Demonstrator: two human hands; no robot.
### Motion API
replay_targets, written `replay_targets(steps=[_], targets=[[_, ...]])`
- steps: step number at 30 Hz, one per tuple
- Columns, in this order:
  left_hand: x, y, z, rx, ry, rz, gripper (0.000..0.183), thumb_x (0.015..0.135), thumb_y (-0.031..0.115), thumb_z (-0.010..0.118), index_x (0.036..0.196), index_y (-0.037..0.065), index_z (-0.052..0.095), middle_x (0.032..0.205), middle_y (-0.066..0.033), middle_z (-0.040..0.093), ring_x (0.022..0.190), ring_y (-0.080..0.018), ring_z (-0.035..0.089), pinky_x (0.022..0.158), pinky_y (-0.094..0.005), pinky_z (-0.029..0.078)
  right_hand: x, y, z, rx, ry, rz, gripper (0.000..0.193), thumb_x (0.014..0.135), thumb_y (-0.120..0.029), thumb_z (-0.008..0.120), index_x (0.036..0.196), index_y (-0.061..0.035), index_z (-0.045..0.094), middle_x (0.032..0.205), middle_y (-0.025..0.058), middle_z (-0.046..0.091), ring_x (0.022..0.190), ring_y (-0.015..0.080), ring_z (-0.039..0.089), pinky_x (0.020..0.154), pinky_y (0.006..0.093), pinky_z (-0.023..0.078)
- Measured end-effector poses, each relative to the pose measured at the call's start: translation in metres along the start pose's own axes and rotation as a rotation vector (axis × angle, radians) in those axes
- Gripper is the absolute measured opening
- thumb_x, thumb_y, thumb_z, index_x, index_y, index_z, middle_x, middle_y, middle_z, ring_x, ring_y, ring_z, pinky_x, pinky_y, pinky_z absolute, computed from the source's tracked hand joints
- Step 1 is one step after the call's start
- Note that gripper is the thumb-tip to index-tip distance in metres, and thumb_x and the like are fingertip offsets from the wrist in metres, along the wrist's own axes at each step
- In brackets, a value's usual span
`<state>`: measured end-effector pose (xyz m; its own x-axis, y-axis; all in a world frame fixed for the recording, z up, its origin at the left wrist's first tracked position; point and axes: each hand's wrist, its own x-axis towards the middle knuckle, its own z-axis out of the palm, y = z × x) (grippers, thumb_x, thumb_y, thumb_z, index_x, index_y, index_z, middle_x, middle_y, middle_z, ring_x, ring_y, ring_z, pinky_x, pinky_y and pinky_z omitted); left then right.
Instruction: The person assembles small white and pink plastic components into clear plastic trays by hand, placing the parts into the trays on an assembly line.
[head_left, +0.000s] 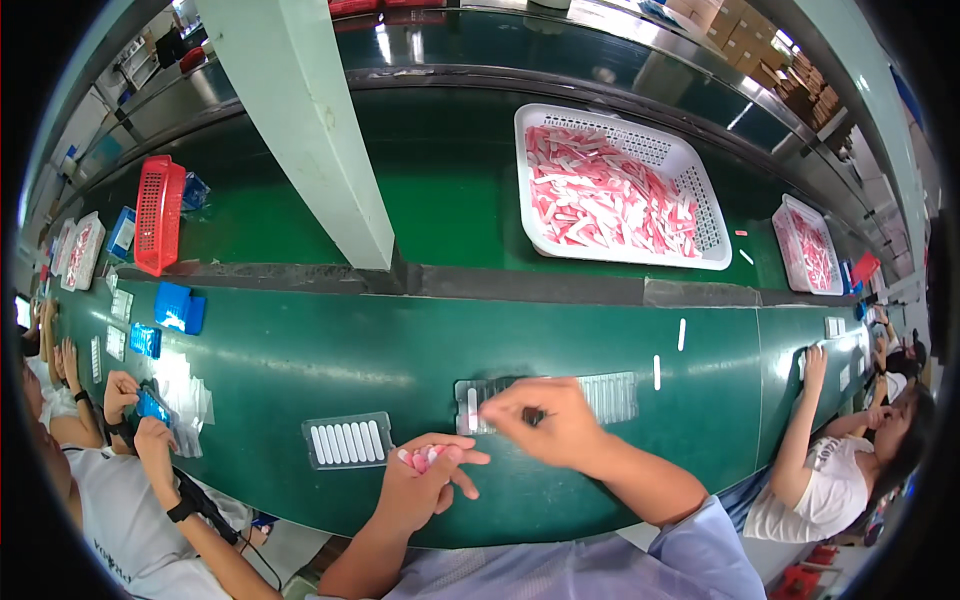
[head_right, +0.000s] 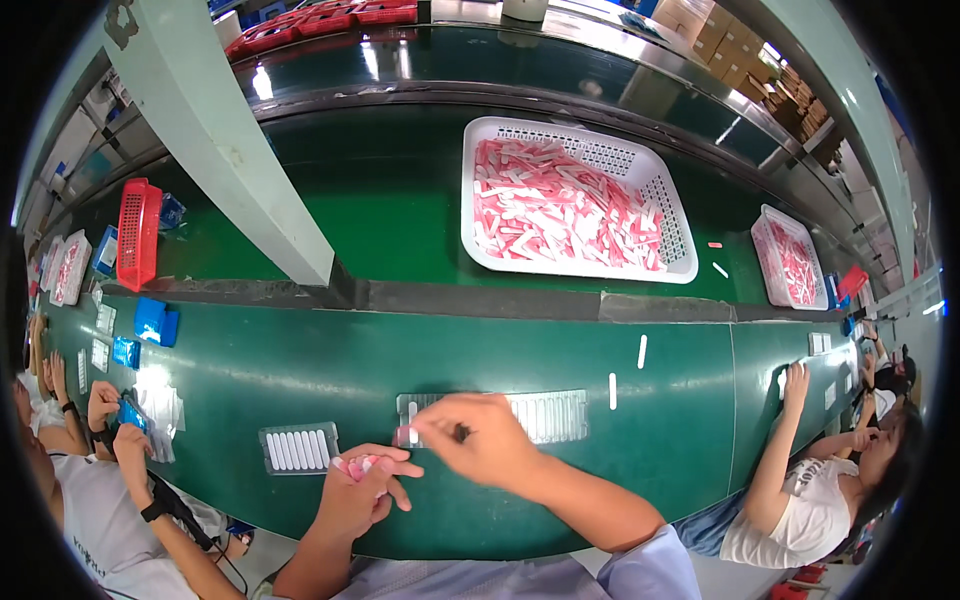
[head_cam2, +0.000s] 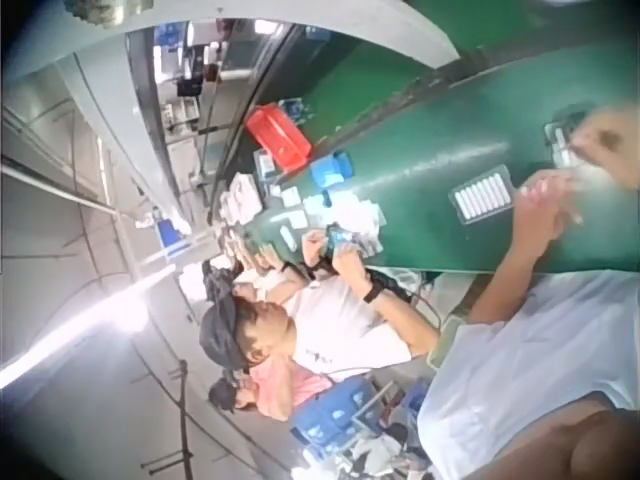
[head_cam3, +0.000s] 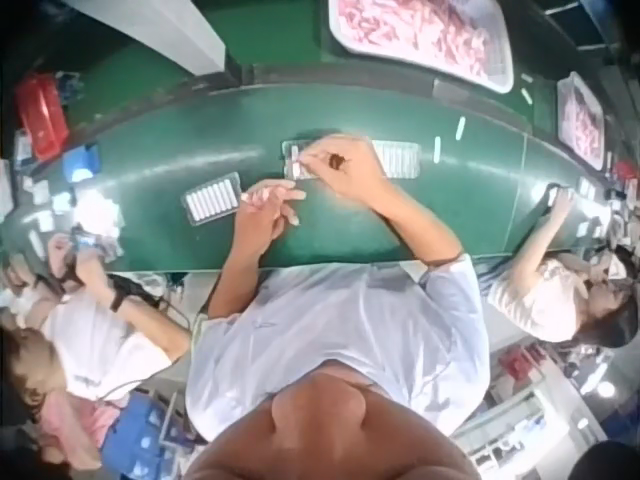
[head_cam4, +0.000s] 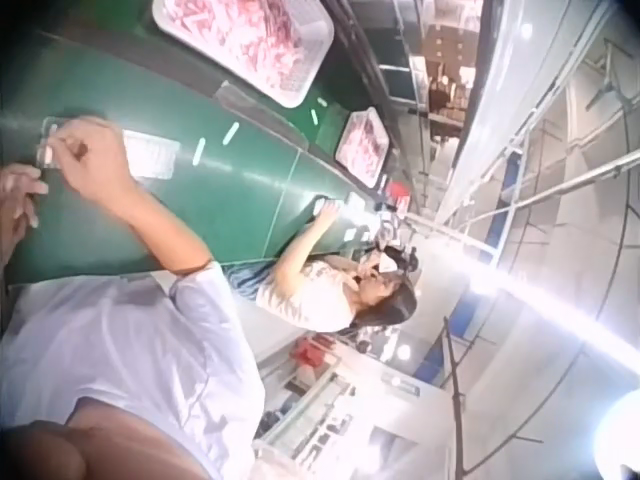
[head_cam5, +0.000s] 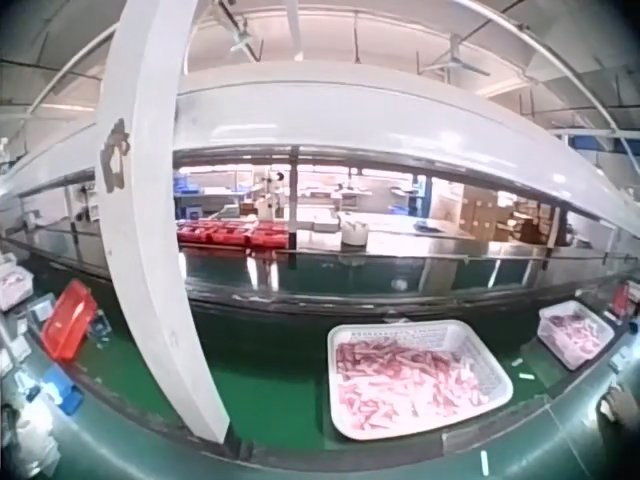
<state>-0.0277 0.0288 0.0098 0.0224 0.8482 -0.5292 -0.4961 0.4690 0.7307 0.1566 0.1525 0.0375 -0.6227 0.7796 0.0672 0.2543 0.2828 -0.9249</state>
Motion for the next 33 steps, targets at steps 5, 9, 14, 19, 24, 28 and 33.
replay_targets(steps=[5, 9, 14, 19, 24, 28, 33], targets=[[-0.001, -0.01, -0.015, -0.152, 0.022, 0.052, 0.016, 0.101, 0.01, 0.065, 0.115, 0.002, 0.062, 0.101, -0.0162, 0.073, 0.061, -0.0158, 0.066, 0.037, -0.0215, 0.033, -0.004, 0.019, 0.002, -0.709, 0.078, -0.393, 0.013, 0.084, -0.02, 0.08, 0.091, -0.0102, 0.078, 0.073, 0.0005, 0.062, 0.07, 0.0201, 0.057, 0.065, 0.0352, 0.043], [-0.004, -0.016, -0.019, -0.437, -0.112, 0.017, 0.036, 0.095, 0.002, 0.07, 0.129, 0.002, 0.059, 0.112, -0.013, 0.071, 0.086, -0.017, 0.068, 0.056, -0.0236, 0.045, -0.012, 0.022, 0.012, -0.6, -0.001, -0.345, 0.021, 0.08, -0.019, 0.085, 0.098, -0.0092, 0.079, 0.069, -0.0005, 0.058, 0.067, 0.0197, 0.052, 0.066, 0.0358, 0.038], [-0.009, -0.004, -0.008, -0.413, -0.14, -0.064, 0.045, 0.094, 0.0, 0.07, 0.137, 0.002, 0.056, 0.121, -0.013, 0.069, 0.103, -0.0208, 0.068, 0.07, -0.0278, 0.05, -0.011, 0.012, -0.003, -0.325, 0.128, -0.173, 0.017, 0.085, -0.017, 0.08, 0.1, -0.0104, 0.077, 0.072, -0.0002, 0.06, 0.07, 0.0191, 0.055, 0.071, 0.0352, 0.041], [-0.002, -0.01, -0.005, -0.344, -0.285, -0.114, 0.037, 0.096, 0.002, 0.065, 0.132, -0.002, 0.059, 0.119, -0.0149, 0.07, 0.101, -0.0245, 0.071, 0.069, -0.0307, 0.053, -0.013, -0.01, -0.004, -0.016, -0.04, -0.029, 0.014, 0.085, -0.013, 0.078, 0.099, -0.009, 0.077, 0.072, 0.0022, 0.06, 0.066, 0.0212, 0.058, 0.066, 0.0365, 0.045], [-0.004, -0.004, 0.004, -0.135, -0.237, -0.107, 0.033, 0.095, 0.004, 0.064, 0.127, -0.004, 0.06, 0.114, -0.0148, 0.071, 0.094, -0.0247, 0.072, 0.063, -0.0311, 0.055, -0.018, -0.006, -0.01, -0.083, -0.133, -0.056, 0.012, 0.087, -0.015, 0.078, 0.096, -0.0086, 0.078, 0.071, 0.0041, 0.059, 0.065, 0.0222, 0.058, 0.063, 0.0356, 0.048], [-0.005, -0.005, 0.001, -0.028, -0.278, -0.087, 0.032, 0.101, 0.006, 0.058, 0.131, -0.004, 0.057, 0.123, -0.0186, 0.07, 0.098, -0.0248, 0.073, 0.064, -0.0304, 0.056, -0.018, -0.013, -0.012, -0.025, -0.185, 0.054, 0.009, 0.089, -0.014, 0.076, 0.096, -0.0076, 0.077, 0.069, 0.0035, 0.059, 0.064, 0.019, 0.058, 0.059, 0.0343, 0.047], [-0.007, -0.003, 0.0, 0.068, -0.236, -0.029, 0.036, 0.102, 0.003, 0.057, 0.137, -0.004, 0.053, 0.126, -0.0211, 0.069, 0.097, -0.025, 0.074, 0.063, -0.029, 0.056, -0.019, 0.003, -0.018, 0.134, -0.151, 0.196, 0.004, 0.093, -0.008, 0.073, 0.095, -0.0043, 0.073, 0.069, 0.0003, 0.06, 0.059, 0.0095, 0.054, 0.054, 0.0302, 0.043]])
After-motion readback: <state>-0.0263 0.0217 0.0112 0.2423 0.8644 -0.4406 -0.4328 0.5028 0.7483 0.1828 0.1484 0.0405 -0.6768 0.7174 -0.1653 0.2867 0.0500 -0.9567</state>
